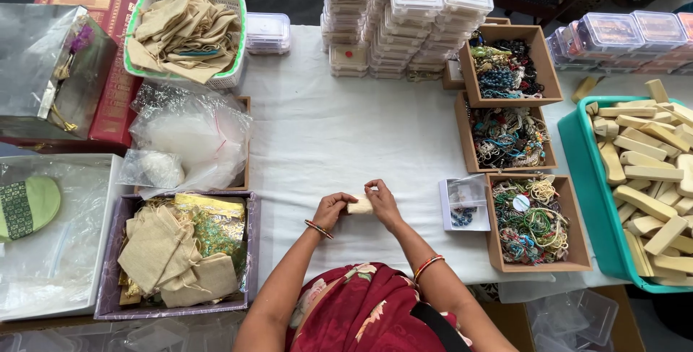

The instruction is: The person straightens a green beaded necklace on a white tablecloth, then folds it and places it into a small plastic bag. The person then puts the bagged necklace into a small beige cloth pouch, ties the pouch closed, and places it into a clear plastic container.

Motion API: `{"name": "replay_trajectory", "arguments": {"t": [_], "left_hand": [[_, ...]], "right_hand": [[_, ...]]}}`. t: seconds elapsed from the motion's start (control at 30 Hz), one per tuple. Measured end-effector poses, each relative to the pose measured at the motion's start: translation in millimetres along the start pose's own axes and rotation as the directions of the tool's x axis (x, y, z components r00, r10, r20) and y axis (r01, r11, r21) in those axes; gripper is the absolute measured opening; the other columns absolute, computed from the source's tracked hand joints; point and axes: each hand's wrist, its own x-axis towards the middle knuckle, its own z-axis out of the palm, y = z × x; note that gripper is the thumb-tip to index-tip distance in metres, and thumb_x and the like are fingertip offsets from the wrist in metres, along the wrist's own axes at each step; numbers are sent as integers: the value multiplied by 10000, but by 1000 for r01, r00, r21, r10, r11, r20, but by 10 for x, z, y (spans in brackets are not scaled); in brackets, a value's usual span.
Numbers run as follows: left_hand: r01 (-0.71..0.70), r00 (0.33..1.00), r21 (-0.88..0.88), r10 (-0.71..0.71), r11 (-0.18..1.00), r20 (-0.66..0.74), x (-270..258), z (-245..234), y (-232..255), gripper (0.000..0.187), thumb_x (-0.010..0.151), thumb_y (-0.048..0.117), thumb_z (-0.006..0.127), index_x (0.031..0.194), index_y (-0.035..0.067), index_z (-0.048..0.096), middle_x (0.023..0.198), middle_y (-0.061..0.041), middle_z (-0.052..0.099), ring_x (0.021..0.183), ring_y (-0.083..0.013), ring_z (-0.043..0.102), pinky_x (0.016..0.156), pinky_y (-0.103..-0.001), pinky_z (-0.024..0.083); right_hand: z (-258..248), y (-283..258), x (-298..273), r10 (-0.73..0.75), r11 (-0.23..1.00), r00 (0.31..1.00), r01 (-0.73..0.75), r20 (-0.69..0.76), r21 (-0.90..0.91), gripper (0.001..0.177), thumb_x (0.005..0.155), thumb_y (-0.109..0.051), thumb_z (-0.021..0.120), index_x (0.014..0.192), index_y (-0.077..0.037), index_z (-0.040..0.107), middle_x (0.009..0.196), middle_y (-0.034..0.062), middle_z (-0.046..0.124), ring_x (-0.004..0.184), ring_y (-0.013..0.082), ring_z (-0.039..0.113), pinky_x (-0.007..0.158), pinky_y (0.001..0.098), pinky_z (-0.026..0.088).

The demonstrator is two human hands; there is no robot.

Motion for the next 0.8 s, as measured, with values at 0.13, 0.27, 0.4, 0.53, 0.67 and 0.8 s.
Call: {"name": "replay_trajectory", "arguments": {"t": [0.13, 0.27, 0.4, 0.53, 0.67, 0.8], "left_hand": [[-71, 996, -40, 74, 997, 55, -201, 126, 323, 382, 929, -21, 497, 1132, 77, 805, 993, -5, 747, 863, -63, 662, 819, -232, 575], [-233, 966, 497, 259, 836, 16, -285, 238, 619, 313, 834, 33, 717, 1132, 122, 751, 914, -33, 698, 816, -139, 682, 773, -292, 579], [-362, 779, 799, 627, 481, -24, -282, 251, 717, 255, 758, 77, 802, 1005, 132, 772, 914, -85, 671, 871, -273, 658, 756, -370, 534], [-492, 612, 828, 783, 270, 109, -187, 194, 745, 257, 723, 102, 810, 946, 148, 692, 1045, -86, 686, 908, -304, 655, 790, -359, 542], [-83, 979, 471, 159, 878, -125, -27, 151, 610, 191, 901, 226, 780, 1025, 88, 736, 881, -22, 704, 732, -162, 657, 648, -310, 536], [131, 969, -44, -137, 990, -207, -51, 194, 612, 259, 941, 278, 751, 981, 32, 680, 888, -22, 706, 772, -100, 688, 666, -259, 615]], "right_hand": [[-132, -34, 60, 107, 993, 988, -112, 115, 34, 263, 1036, -344, 566, 1168, -120, 604, 836, 19, 674, 713, 132, 563, 581, 301, 442], [-144, -47, 10, 117, 989, 991, -111, 62, -99, 275, 1051, -357, 571, 1179, -120, 630, 922, 74, 666, 751, 194, 587, 609, 342, 446], [-203, -415, -320, -662, 679, 745, 547, -86, -490, 325, 1011, -320, 625, 1256, -108, 606, 1120, 134, 682, 939, 308, 669, 813, 408, 510], [-143, -360, -316, -733, 579, 665, 719, 140, -384, 465, 903, -222, 724, 1329, -88, 595, 1165, 129, 688, 1018, 315, 682, 879, 407, 538], [-39, -120, -80, -356, 934, 924, 346, 142, 94, 495, 893, -116, 761, 1365, -61, 626, 1162, 74, 726, 1039, 189, 692, 880, 328, 579], [18, 5, 19, -151, 848, 987, 100, 56, 520, 455, 921, -120, 752, 1347, -38, 614, 1132, 84, 714, 1004, 150, 677, 846, 310, 594]]}}
